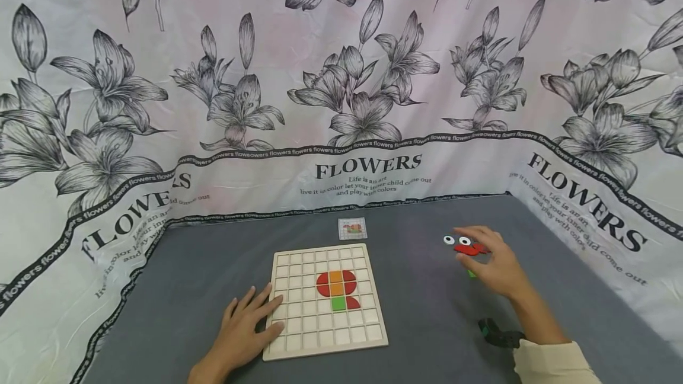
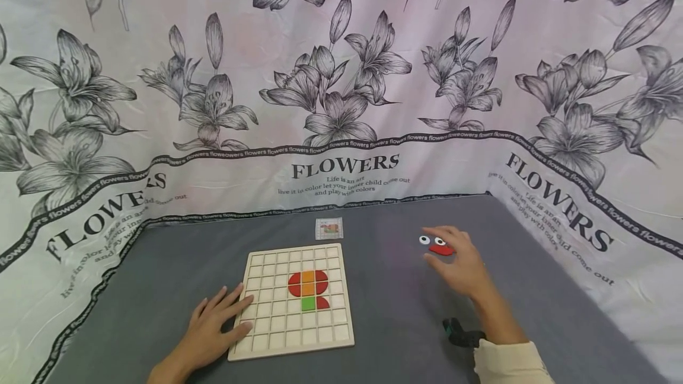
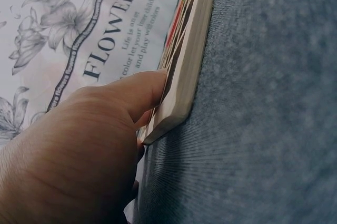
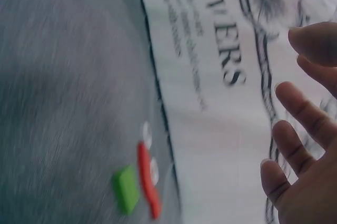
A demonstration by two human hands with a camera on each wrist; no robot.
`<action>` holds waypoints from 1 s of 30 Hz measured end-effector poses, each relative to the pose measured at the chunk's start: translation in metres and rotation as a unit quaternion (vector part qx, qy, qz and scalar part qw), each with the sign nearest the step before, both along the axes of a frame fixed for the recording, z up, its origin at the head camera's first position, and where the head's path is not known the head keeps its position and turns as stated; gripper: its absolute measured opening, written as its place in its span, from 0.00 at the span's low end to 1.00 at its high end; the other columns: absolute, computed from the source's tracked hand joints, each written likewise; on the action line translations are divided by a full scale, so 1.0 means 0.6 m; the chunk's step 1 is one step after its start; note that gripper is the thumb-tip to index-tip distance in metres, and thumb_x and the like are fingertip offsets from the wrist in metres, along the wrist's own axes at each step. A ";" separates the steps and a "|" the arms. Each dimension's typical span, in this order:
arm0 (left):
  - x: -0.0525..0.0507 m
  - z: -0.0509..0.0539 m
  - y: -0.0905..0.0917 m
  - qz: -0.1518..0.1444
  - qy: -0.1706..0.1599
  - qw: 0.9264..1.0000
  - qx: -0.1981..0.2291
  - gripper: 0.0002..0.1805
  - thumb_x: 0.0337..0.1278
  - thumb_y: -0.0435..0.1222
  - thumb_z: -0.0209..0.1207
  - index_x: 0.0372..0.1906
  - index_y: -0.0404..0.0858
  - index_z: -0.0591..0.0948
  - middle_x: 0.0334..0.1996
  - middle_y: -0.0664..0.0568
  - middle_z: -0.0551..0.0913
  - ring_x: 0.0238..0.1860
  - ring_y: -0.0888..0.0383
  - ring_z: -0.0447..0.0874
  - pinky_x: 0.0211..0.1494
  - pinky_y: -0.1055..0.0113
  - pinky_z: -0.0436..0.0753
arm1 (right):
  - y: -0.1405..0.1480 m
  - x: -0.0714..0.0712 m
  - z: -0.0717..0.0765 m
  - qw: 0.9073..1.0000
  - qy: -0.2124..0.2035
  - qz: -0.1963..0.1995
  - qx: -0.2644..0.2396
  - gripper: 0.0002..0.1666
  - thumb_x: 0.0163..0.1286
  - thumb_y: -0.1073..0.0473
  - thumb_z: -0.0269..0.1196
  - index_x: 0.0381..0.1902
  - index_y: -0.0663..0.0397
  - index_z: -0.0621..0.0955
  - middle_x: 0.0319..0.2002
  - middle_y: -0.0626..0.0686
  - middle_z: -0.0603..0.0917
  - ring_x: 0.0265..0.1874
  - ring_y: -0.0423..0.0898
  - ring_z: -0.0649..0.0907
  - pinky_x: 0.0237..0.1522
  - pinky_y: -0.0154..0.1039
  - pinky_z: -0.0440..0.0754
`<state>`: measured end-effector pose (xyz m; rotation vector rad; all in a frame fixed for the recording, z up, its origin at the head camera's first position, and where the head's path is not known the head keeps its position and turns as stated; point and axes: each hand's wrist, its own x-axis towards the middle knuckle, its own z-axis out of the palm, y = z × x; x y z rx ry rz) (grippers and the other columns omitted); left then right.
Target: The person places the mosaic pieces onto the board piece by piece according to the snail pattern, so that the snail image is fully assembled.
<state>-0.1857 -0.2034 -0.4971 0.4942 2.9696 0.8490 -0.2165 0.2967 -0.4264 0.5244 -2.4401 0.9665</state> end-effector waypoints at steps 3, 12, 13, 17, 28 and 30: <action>0.000 0.002 -0.001 0.000 0.002 1.000 -0.004 0.32 0.63 0.60 0.53 0.67 0.50 0.75 0.72 0.51 0.62 0.72 0.39 0.49 0.66 0.33 0.39 | 0.020 0.000 -0.013 1.000 -0.017 -0.013 -0.001 0.27 0.63 0.62 0.69 0.60 0.58 0.77 0.56 0.57 0.75 0.51 0.53 0.69 0.40 0.54 0.69; 0.001 -0.001 -0.002 0.000 0.007 1.000 -0.003 0.32 0.63 0.60 0.53 0.67 0.49 0.75 0.72 0.51 0.61 0.72 0.39 0.48 0.66 0.34 0.38 | 0.054 -0.003 -0.065 0.998 -0.030 -0.044 0.013 0.26 0.60 0.67 0.69 0.57 0.63 0.79 0.52 0.61 0.78 0.44 0.52 0.74 0.37 0.52 0.71; 0.001 -0.002 -0.002 0.000 0.007 1.000 -0.003 0.32 0.63 0.60 0.53 0.67 0.49 0.75 0.72 0.51 0.61 0.72 0.39 0.48 0.66 0.34 0.38 | 0.057 -0.004 -0.071 0.998 -0.031 -0.044 0.013 0.26 0.59 0.67 0.69 0.56 0.63 0.79 0.52 0.62 0.78 0.44 0.55 0.75 0.38 0.53 0.71; 0.001 -0.003 -0.002 0.000 0.005 1.000 -0.003 0.32 0.64 0.60 0.53 0.67 0.49 0.75 0.72 0.51 0.61 0.72 0.39 0.48 0.66 0.34 0.38 | 0.066 -0.007 -0.087 0.998 -0.040 -0.040 0.006 0.25 0.57 0.69 0.70 0.54 0.64 0.80 0.51 0.65 0.79 0.46 0.65 0.76 0.44 0.58 0.69; 0.001 -0.001 0.000 0.006 0.002 1.000 -0.011 0.32 0.63 0.60 0.53 0.67 0.49 0.75 0.72 0.51 0.62 0.72 0.39 0.48 0.66 0.33 0.39 | 0.076 -0.008 -0.113 0.997 -0.012 -0.060 0.052 0.23 0.48 0.73 0.71 0.46 0.64 0.84 0.45 0.64 0.82 0.46 0.64 0.77 0.47 0.55 0.64; 0.001 0.000 0.000 0.006 0.002 1.000 -0.011 0.32 0.63 0.60 0.53 0.67 0.48 0.75 0.71 0.51 0.62 0.72 0.38 0.49 0.66 0.33 0.39 | 0.075 -0.006 -0.114 0.996 -0.021 -0.064 0.054 0.22 0.49 0.73 0.71 0.45 0.64 0.84 0.45 0.65 0.82 0.46 0.66 0.76 0.49 0.59 0.65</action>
